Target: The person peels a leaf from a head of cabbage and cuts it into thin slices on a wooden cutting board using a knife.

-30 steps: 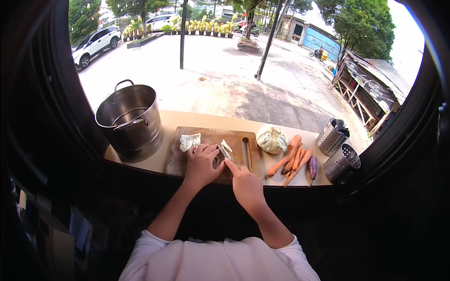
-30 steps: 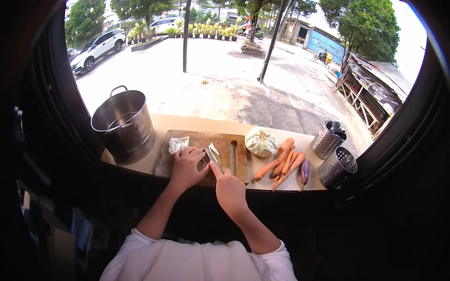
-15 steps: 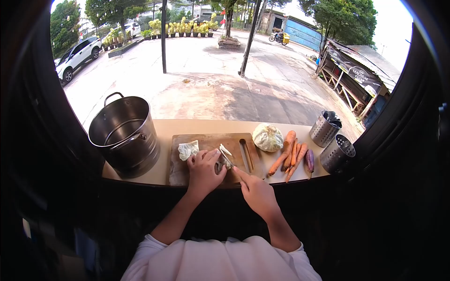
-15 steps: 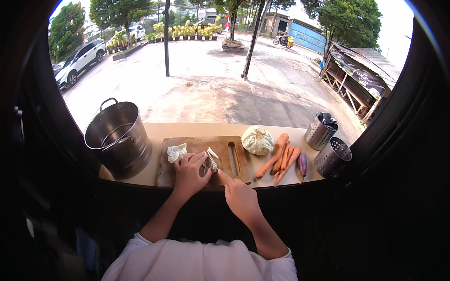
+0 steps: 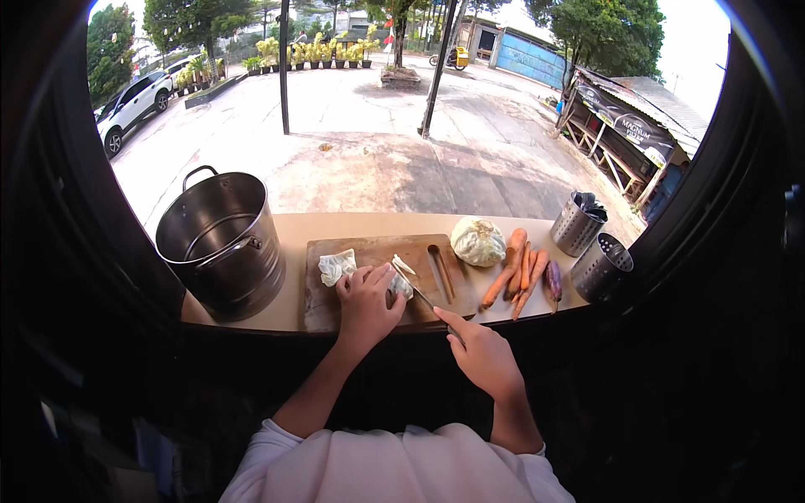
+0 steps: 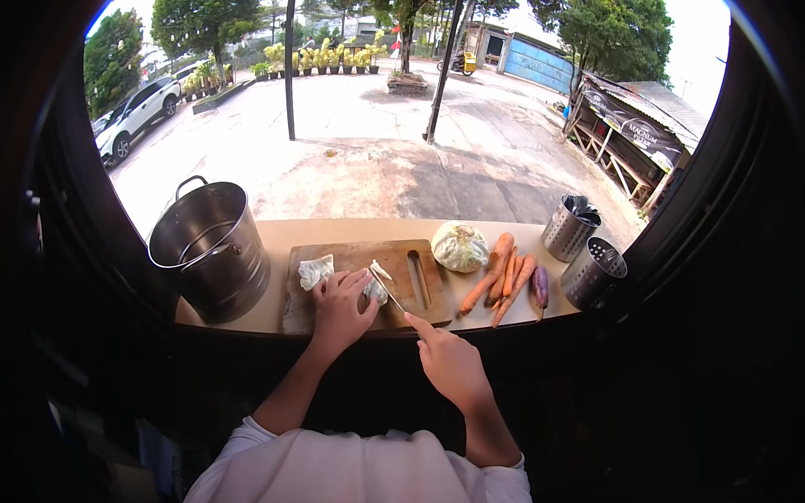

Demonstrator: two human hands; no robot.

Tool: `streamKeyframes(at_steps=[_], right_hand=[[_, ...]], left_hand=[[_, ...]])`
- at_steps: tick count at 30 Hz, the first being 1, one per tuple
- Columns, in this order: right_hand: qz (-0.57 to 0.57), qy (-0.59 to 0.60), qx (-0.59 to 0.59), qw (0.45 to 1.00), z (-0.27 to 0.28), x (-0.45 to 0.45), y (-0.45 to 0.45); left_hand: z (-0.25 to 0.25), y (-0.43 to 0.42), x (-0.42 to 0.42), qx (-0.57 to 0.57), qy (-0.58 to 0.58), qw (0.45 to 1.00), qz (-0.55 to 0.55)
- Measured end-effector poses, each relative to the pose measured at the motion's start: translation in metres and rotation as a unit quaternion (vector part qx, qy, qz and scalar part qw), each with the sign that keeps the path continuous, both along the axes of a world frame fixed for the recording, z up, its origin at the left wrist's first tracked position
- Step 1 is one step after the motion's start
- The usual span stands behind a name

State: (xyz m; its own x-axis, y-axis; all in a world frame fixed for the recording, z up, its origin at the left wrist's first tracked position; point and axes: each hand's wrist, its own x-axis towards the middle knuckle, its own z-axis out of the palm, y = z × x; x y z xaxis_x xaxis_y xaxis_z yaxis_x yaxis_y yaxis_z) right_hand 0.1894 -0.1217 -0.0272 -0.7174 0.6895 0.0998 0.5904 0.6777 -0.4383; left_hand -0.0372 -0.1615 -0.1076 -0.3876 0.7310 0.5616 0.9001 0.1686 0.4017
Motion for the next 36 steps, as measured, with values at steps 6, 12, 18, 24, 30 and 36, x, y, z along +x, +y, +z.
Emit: streamKeyframes(at_steps=[6,12,18,24,30,36], right_hand=[[0.015,0.035,-0.013,0.999,-0.01,-0.013,0.006],[0.003,0.08,-0.029,0.996,-0.007,-0.019,0.001],[0.013,0.096,-0.03,0.995,-0.015,-0.023,0.008],[0.015,0.039,-0.019,0.999,-0.013,-0.035,0.017],[0.023,0.07,-0.009,0.997,-0.015,-0.042,0.015],[-0.005,0.055,-0.007,0.998,-0.005,-0.048,0.005]], left_hand=[[0.0,0.001,-0.001,0.007,0.016,1.0,-0.001],[0.008,-0.004,-0.004,0.016,0.01,1.0,0.005],[0.005,-0.007,-0.006,-0.052,0.028,0.998,-0.004],[0.016,-0.012,-0.018,-0.07,0.008,0.996,-0.056],[0.011,-0.014,-0.016,-0.067,0.043,0.995,-0.064],[0.006,-0.012,-0.016,-0.05,0.047,0.996,-0.063]])
